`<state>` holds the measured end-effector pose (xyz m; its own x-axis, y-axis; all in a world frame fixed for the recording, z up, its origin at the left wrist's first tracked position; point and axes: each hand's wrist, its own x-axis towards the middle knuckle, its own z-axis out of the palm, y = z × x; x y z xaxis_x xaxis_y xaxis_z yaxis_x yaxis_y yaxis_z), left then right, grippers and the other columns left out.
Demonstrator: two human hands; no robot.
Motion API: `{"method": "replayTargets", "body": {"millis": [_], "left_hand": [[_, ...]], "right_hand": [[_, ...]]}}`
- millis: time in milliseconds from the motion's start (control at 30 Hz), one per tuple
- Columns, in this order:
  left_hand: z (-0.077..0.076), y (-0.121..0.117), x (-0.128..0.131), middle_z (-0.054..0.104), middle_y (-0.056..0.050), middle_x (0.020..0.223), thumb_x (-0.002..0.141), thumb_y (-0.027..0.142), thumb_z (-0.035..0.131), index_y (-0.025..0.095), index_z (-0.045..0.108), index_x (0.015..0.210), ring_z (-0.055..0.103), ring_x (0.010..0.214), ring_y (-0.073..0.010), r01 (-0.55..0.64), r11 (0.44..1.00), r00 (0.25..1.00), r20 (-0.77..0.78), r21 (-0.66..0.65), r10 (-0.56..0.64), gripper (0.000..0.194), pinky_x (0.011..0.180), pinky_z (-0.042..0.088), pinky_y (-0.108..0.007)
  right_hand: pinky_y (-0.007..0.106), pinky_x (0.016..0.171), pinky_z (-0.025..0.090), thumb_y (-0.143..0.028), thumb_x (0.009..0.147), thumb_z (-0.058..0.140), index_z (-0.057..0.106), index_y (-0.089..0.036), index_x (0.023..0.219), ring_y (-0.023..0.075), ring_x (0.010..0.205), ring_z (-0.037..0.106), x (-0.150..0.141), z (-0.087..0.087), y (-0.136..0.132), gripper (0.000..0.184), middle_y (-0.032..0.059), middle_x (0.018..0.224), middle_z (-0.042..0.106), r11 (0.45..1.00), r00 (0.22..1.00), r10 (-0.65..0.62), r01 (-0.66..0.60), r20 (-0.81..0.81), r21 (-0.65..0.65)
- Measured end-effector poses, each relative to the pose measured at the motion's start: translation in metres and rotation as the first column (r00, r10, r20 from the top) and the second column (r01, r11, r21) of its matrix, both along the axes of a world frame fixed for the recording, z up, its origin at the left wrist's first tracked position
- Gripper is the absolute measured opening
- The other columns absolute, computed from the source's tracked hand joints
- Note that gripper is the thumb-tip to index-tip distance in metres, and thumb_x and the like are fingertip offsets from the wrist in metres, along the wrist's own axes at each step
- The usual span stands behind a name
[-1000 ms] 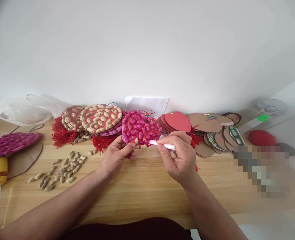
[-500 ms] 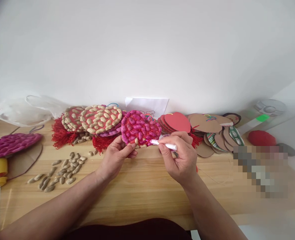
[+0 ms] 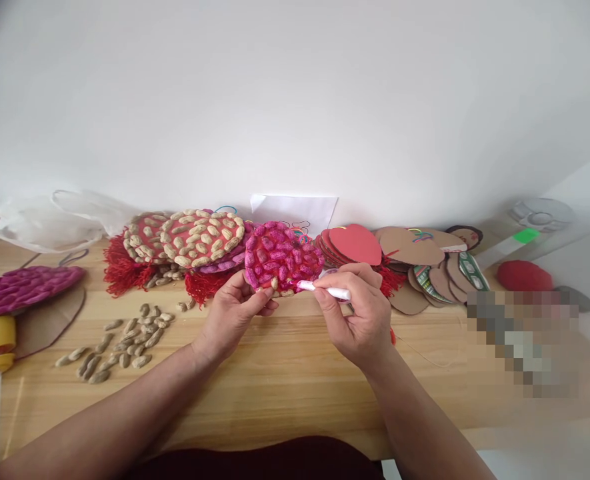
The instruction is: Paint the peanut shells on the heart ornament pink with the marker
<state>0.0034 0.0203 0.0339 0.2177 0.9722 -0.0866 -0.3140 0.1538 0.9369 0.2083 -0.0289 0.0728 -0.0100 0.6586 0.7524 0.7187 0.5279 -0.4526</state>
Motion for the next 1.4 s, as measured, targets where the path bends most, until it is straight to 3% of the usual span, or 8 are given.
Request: {"method": "replayTargets", "body": {"millis": [367, 567, 1000, 1400], "left_hand": [[-0.0072, 0.0004, 0.0003, 0.062, 0.003, 0.075, 0.077, 0.033, 0.079, 0.019, 0.055, 0.08, 0.059, 0.067, -0.0107, -0.003, 0.988, 0.995, -0.094, 0.151, 0.017, 0.027, 0.071, 0.058, -0.028], [-0.0078, 0.001, 0.0003, 0.062, 0.002, 0.076, 0.074, 0.03, 0.079, 0.02, 0.056, 0.079, 0.058, 0.068, -0.0118, -0.001, 0.979, 0.986, -0.164, 0.206, 0.036, 0.026, 0.066, 0.053, -0.025], [-0.0025, 0.0003, 0.0001, 0.06, 0.002, 0.069, 0.068, 0.033, 0.083, 0.022, 0.059, 0.074, 0.058, 0.069, -0.0149, -0.02, 0.982, 0.979, -0.197, 0.19, 0.058, 0.026, 0.065, 0.051, -0.025], [-0.0038, 0.0006, -0.0002, 0.06, 0.002, 0.069, 0.071, 0.031, 0.081, 0.022, 0.059, 0.073, 0.056, 0.067, -0.0137, 0.002, 0.972, 0.972, -0.228, 0.236, 0.054, 0.024, 0.064, 0.049, -0.025]], "right_hand": [[0.041, 0.083, 0.046, -0.013, 0.086, 0.069, 0.066, -0.024, 0.097, 0.0217, 0.09, 0.062, -0.0017, -0.0015, 0.0003, 0.016, 0.0018, 0.085, 0.071, 0.999, 0.99, -0.009, 0.003, 0.141, 0.046], [0.042, 0.084, 0.046, -0.015, 0.087, 0.068, 0.066, -0.025, 0.097, 0.0222, 0.091, 0.062, -0.0024, -0.0006, -0.0002, 0.014, 0.0021, 0.085, 0.07, 1.0, 0.996, -0.007, 0.005, 0.094, 0.018], [0.042, 0.083, 0.049, -0.019, 0.089, 0.066, 0.068, -0.025, 0.095, 0.0238, 0.094, 0.062, -0.0041, -0.0018, -0.0003, 0.008, 0.004, 0.086, 0.069, 0.999, 0.998, -0.006, 0.008, 0.057, -0.044], [0.041, 0.083, 0.048, -0.018, 0.089, 0.066, 0.068, -0.024, 0.095, 0.0219, 0.091, 0.062, -0.0052, -0.0004, 0.0, 0.008, 0.0034, 0.086, 0.07, 0.999, 0.999, -0.015, 0.017, 0.049, -0.051]]}}
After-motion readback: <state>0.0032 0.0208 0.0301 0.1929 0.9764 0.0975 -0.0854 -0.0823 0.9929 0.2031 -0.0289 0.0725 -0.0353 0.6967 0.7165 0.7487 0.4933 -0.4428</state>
